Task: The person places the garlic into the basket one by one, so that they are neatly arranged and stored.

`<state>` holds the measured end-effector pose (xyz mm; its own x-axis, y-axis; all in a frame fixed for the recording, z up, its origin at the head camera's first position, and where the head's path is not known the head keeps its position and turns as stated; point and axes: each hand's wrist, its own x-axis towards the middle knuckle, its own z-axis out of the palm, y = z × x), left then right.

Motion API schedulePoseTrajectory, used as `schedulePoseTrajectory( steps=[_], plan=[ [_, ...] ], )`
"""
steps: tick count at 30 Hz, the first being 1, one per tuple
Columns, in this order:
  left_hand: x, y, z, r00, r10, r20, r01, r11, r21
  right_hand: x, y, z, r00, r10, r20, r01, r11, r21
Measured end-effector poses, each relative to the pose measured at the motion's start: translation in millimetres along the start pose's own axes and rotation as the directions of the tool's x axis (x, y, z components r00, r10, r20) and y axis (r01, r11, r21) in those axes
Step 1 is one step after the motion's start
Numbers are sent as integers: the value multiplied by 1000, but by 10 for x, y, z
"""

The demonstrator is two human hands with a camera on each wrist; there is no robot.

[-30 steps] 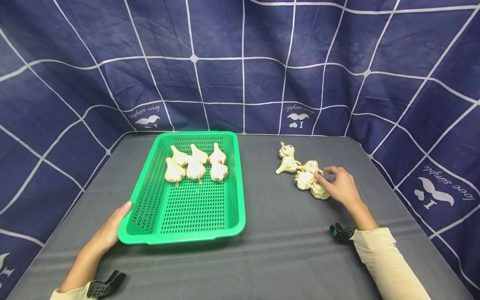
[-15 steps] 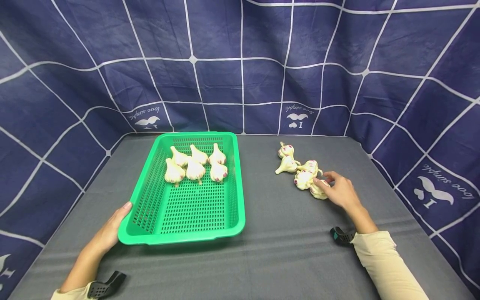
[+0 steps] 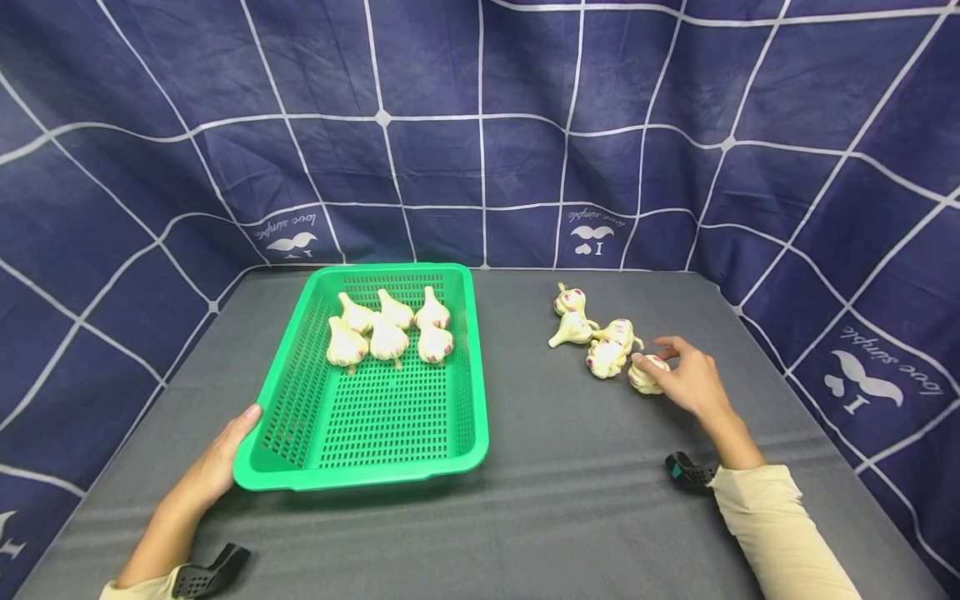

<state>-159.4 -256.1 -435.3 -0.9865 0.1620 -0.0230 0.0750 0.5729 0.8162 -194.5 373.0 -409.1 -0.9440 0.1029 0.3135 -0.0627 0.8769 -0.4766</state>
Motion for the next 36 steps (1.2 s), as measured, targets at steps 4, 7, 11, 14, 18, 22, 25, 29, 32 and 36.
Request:
schedulePoseTrajectory(
  steps=[4, 7, 11, 14, 18, 22, 25, 29, 32, 36],
  plan=[
    [-9, -4, -7, 1000, -12, 1, 12, 1000, 8, -9, -3, -29, 999, 26, -41, -26, 1000, 10],
    [-14, -3, -9, 1000, -16, 0, 16, 1000, 8, -19, -3, -37, 997, 51, -62, -51, 999, 9],
    [-15, 2, -5, 1000, -20, 0, 20, 1000, 10, -34, -8, -40, 994, 72, -88, -72, 997, 3],
    [-15, 6, -3, 999, -33, 3, 33, 999, 15, -43, -15, -42, 991, 77, -111, -77, 997, 12],
    [-11, 10, -3, 999, -38, 3, 38, 999, 20, -50, -18, -49, 985, 95, -141, -89, 995, 48],
    [-9, 12, -3, 1000, -32, 0, 32, 999, 18, -45, -19, -44, 981, 111, -159, -94, 990, 106],
    [-5, 11, 0, 1000, -24, -3, 24, 1000, 12, -37, -20, -37, 979, 112, -168, -86, 984, 154],
    [-2, 7, 4, 999, -32, -3, 32, 999, 9, -23, -29, -28, 981, 112, -158, -72, 969, 237],
    [-2, 3, 5, 999, -39, -2, 39, 999, 6, -17, -59, -25, 984, 108, -141, -61, 952, 301],
    [1, -4, 7, 1000, -28, -5, 28, 1000, -4, -24, -129, -27, 988, 108, -106, -63, 932, 357]
  ],
)
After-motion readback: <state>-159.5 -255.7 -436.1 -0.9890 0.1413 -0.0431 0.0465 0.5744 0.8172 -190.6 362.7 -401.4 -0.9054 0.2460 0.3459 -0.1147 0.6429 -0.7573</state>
